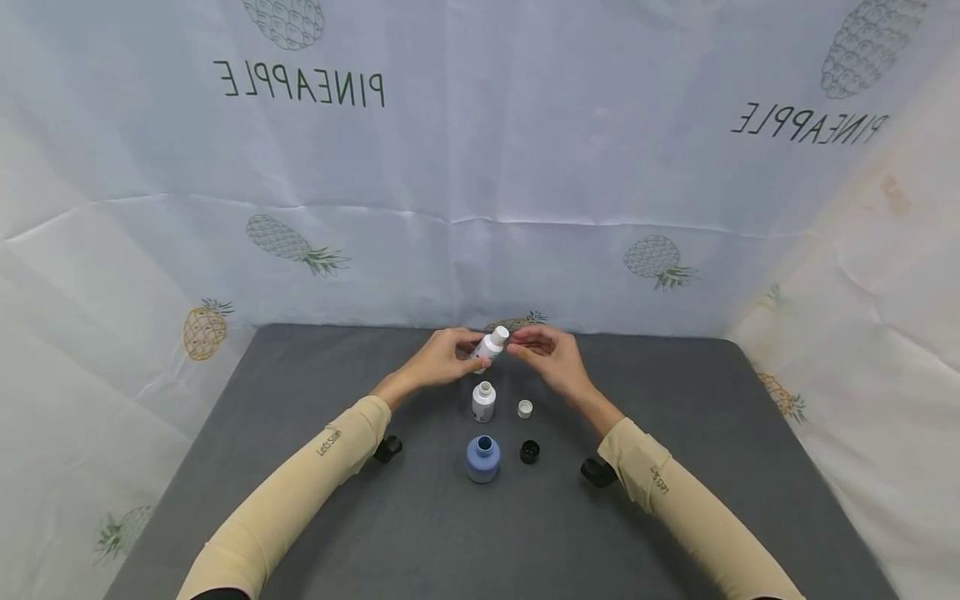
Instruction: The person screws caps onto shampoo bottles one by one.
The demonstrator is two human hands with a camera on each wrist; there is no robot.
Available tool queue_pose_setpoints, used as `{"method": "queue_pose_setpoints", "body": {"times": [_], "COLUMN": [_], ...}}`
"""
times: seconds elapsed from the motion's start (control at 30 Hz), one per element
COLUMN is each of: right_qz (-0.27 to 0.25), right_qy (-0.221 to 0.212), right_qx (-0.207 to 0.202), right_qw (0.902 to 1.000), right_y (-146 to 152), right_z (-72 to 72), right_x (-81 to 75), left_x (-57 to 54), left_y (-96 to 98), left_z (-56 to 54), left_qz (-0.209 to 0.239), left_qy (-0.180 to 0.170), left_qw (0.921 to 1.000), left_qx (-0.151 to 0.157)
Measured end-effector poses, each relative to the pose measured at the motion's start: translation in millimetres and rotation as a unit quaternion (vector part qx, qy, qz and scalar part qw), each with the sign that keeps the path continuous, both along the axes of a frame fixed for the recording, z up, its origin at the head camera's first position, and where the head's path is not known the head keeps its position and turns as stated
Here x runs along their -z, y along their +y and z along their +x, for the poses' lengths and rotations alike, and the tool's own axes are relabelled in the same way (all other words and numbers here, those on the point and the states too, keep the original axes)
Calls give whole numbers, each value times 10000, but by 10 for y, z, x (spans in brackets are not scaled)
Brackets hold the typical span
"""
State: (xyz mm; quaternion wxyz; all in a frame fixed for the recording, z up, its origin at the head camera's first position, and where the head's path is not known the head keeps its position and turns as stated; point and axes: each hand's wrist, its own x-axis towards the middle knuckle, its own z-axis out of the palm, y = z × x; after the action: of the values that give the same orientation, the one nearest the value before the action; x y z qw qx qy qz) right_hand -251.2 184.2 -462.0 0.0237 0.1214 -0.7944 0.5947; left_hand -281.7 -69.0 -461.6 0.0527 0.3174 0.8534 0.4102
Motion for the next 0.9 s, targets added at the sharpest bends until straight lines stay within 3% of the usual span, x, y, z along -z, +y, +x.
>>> {"method": "queue_pose_setpoints", "body": {"times": [0.37,0.57,0.9], "right_qz": [1,45,170], "right_qy": [-134,-171,-327], "right_qx": [90,110,166], "right_qw": [9999,9998,9992], "right_y": [121,161,241], "right_z": [33,68,120], "right_x": [41,55,67], "left_x": [155,244,309], "left_y": [113,130,172], "left_z": [-111,-157,-163], "left_qz": [-51,-138,-49], "left_qy": [-285,-252,-411], "left_qw": [9995,9995,9991], "left_qx": [-97,-93,68]}}
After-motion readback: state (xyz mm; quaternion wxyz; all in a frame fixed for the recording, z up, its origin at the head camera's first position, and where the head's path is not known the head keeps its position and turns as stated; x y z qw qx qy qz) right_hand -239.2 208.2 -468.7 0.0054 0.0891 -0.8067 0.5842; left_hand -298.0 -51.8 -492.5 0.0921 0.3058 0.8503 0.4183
